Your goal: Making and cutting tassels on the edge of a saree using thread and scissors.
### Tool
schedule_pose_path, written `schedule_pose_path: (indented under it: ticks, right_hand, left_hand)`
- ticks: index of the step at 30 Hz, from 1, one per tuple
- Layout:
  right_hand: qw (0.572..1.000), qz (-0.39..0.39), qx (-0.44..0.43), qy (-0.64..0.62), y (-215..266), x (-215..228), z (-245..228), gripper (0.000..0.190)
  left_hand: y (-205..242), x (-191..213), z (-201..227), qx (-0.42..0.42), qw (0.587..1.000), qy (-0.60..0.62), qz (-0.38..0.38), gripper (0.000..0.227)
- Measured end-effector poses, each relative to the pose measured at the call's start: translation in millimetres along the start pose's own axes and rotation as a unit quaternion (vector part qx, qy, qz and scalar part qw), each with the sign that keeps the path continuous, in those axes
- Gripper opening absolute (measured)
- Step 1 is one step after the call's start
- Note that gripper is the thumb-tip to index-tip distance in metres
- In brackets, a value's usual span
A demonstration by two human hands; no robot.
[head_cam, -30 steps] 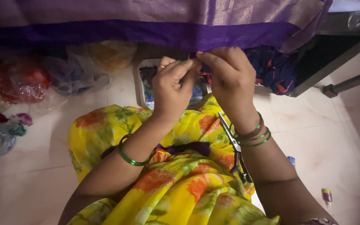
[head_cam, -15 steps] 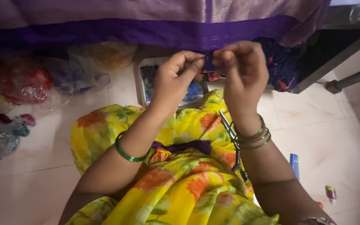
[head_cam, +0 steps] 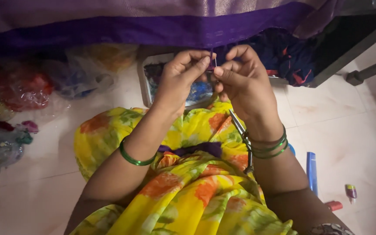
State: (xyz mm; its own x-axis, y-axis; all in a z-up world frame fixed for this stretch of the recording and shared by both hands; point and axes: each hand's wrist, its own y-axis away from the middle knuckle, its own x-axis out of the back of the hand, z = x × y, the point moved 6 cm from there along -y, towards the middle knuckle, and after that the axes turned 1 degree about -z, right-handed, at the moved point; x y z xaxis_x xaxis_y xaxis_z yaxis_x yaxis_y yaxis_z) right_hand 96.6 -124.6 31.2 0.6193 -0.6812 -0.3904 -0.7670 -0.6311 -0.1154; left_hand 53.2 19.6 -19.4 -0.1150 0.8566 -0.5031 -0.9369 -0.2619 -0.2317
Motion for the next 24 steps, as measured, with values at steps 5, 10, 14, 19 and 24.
schedule_pose_path:
  ticks: [5,10,14,19,24]
  right_hand:
    - [0.996,-0.012,-0.058,-0.064,-1,5,13,0.025]
    - [0.996,-0.013,-0.068,-0.062,-2,7,19,0.024]
    - [0.996,-0.025,-0.07,-0.054,-3,3,18,0.025]
    - [0.997,-0.011,-0.053,-0.06,-4,2,18,0.026]
    - [0.999,0.03,0.009,-0.015,3,-4,11,0.028]
  left_hand:
    - [-2,4,-5,0.011,0.999,0.031,0.009,0.017]
    - [-4,7,-14,0.027,0.998,0.054,-0.003,0.017]
    - [-6,4,-14,0.072,0.992,0.099,-0.009,0.015]
    - [-5,5,-21,0.068,0.99,0.118,-0.047,0.016]
    - [-5,6,-20,0.071,0.99,0.119,-0.007,0.016]
